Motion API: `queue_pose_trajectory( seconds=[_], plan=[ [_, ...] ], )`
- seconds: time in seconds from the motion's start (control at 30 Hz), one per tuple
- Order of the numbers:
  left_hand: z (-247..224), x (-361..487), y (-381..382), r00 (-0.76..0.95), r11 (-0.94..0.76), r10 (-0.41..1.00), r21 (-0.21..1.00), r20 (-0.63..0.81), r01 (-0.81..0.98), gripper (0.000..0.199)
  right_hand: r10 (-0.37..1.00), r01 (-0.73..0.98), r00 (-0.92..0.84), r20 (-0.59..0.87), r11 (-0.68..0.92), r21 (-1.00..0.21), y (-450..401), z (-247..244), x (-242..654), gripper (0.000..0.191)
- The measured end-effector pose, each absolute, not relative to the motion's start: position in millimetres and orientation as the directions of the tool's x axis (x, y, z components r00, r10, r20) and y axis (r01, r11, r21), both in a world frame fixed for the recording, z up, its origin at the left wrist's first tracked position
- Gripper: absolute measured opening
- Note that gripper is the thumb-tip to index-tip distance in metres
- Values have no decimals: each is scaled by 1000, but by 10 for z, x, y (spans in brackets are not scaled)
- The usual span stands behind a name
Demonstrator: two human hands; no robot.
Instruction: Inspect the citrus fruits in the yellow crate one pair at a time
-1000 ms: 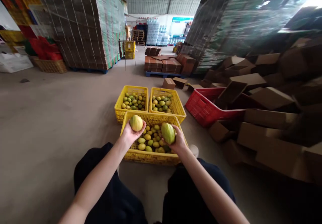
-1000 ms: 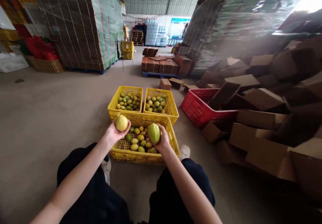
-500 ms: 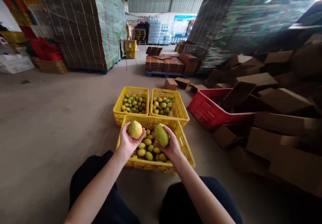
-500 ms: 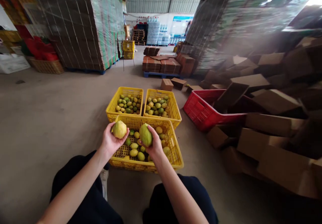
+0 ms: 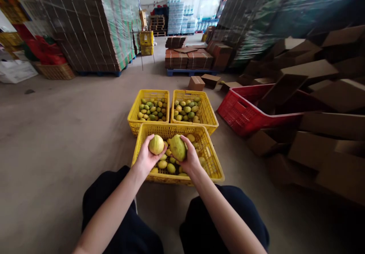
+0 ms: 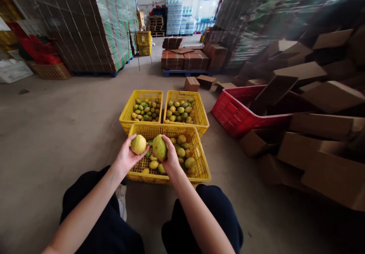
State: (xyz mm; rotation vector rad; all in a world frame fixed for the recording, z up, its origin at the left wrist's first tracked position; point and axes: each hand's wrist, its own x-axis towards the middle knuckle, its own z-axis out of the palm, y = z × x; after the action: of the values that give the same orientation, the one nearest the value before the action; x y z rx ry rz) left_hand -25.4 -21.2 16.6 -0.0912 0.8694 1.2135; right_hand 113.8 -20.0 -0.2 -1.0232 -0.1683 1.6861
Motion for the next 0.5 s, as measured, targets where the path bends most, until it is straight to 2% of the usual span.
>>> queue_pose_trajectory(
  seconds=[0.1,0.2,0.27,0.37,0.5],
  plan=[
    [202,-260,-211,66,362,794,383,-605,-850,11,848,-723,1,-530,-366,-586,-201,45,1159,9],
    [198,-242,-198,164,439,777,336,-608,-833,29,828,-722,-26,-560,-403,-563,-196,79,1191,18],
    [183,-211,-187,238,504,757,313,-608,-805,37,799,-724,-69,-597,-452,-522,-187,83,1214,24],
    [171,-160,-175,286,568,730,319,-621,-759,38,758,-747,-166,-631,-515,-421,-173,71,1249,31],
    [220,-155,-173,299,578,742,347,-600,-738,44,798,-797,-208,-565,-473,-375,-168,91,1280,28]
  ],
)
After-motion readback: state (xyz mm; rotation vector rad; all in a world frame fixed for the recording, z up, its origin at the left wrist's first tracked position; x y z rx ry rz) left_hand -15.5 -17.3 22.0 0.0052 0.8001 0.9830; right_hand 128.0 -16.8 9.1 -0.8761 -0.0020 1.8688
